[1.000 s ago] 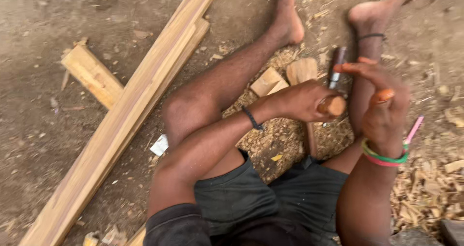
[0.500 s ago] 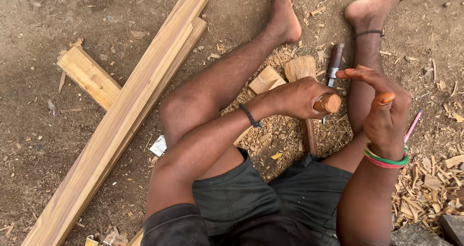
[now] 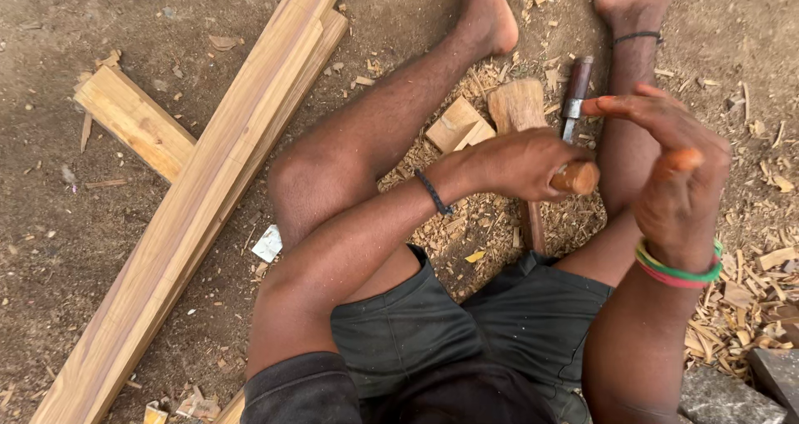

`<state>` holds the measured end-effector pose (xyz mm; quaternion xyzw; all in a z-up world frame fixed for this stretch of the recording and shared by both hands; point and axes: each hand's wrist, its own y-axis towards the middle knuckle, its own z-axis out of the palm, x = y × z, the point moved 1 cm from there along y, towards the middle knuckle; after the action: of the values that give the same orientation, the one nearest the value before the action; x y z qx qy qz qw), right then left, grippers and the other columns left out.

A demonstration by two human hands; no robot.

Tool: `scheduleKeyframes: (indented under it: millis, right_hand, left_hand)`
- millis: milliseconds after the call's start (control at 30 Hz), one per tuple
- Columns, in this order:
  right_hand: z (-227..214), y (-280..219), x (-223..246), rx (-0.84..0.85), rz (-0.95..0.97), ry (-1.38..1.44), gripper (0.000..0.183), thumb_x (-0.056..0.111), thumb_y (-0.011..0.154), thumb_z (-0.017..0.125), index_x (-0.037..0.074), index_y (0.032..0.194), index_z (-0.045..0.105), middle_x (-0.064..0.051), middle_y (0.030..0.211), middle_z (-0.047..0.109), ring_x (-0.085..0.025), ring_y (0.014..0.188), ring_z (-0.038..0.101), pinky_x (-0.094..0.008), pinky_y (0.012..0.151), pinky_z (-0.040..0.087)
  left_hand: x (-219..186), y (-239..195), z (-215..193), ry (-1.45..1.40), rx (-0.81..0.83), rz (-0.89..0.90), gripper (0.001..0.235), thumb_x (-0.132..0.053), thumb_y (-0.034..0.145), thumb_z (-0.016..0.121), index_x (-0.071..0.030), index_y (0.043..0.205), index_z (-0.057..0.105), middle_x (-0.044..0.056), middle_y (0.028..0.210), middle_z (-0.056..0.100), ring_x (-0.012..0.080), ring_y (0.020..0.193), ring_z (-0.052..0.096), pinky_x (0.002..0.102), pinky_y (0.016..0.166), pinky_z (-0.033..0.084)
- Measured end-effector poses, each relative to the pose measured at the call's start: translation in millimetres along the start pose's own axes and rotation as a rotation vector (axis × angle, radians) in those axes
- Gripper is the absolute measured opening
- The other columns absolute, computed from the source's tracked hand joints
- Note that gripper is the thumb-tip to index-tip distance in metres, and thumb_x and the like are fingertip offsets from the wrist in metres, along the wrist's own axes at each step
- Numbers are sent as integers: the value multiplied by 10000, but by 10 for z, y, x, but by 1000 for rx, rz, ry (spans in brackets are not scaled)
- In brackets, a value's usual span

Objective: The person sits on the ground and carves a small wooden piece using a chisel and a wooden mallet. They repeatedly strike the chisel to shape the wood, occasionally pausing to inspect the progress.

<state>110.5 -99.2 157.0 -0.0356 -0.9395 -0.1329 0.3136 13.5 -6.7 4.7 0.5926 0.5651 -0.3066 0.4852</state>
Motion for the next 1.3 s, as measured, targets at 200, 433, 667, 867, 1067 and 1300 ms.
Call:
scheduleKeyframes:
  millis: [200, 433, 667, 867, 1067, 1300]
  right_hand:
    - [-220, 28, 246, -71, -36, 0, 801, 577, 1176, 136, -36, 1285, 639, -216, 1243, 695, -311, 1267, 671, -421, 1268, 326]
    - [577, 406, 274, 86, -45, -316, 314, 124, 945, 577, 52, 1168, 786, -187, 1172, 756, -304, 1221, 646, -567, 1239, 209]
    - [205, 350, 287, 24, -29, -6, 598, 421, 1176, 220, 87, 1186, 716, -94, 1185, 735, -311, 1348, 597, -583, 1270, 69]
    - [592, 436, 344, 92, -1, -133, 639, 425, 1188, 215, 102, 1179, 766, -82, 1179, 774, -320, 1350, 617, -563, 1296, 68]
    - [122, 92, -179, -43, 4, 60, 638, 450, 1223, 175, 65, 1172, 683, -94, 1236, 756, -266, 1355, 650, -474, 1312, 182]
    - [221, 10, -297, -8, 171, 137, 904, 672, 1152, 102, 29, 1226, 733, -134, 1254, 759, -290, 1353, 674, -519, 1345, 165]
  left_hand:
    - [38, -54, 96, 31, -11, 6, 608, -303, 765, 866, -24, 1259, 647, 150, 1011, 745, 274, 948, 710, 418, 881, 557]
    - [35, -203, -118, -88, -27, 64, 300, -191, 853, 793, -3, 1056, 676, 162, 972, 752, 271, 938, 728, 385, 833, 578]
    - [115, -215, -203, -117, 17, -111, 413, -213, 804, 817, -9, 1127, 660, 168, 884, 757, 249, 789, 758, 384, 722, 592]
    - [109, -242, -222, -40, -3, -6, 353, -115, 765, 820, -24, 1053, 637, 141, 963, 749, 263, 877, 742, 372, 793, 622]
    - [73, -165, -193, -178, 47, -58, 364, -211, 794, 837, -78, 1095, 681, 97, 976, 783, 211, 862, 777, 369, 802, 631]
    - [-56, -16, -211, -76, 48, -98, 313, -217, 814, 804, -59, 1060, 691, 128, 877, 776, 274, 822, 778, 406, 751, 596]
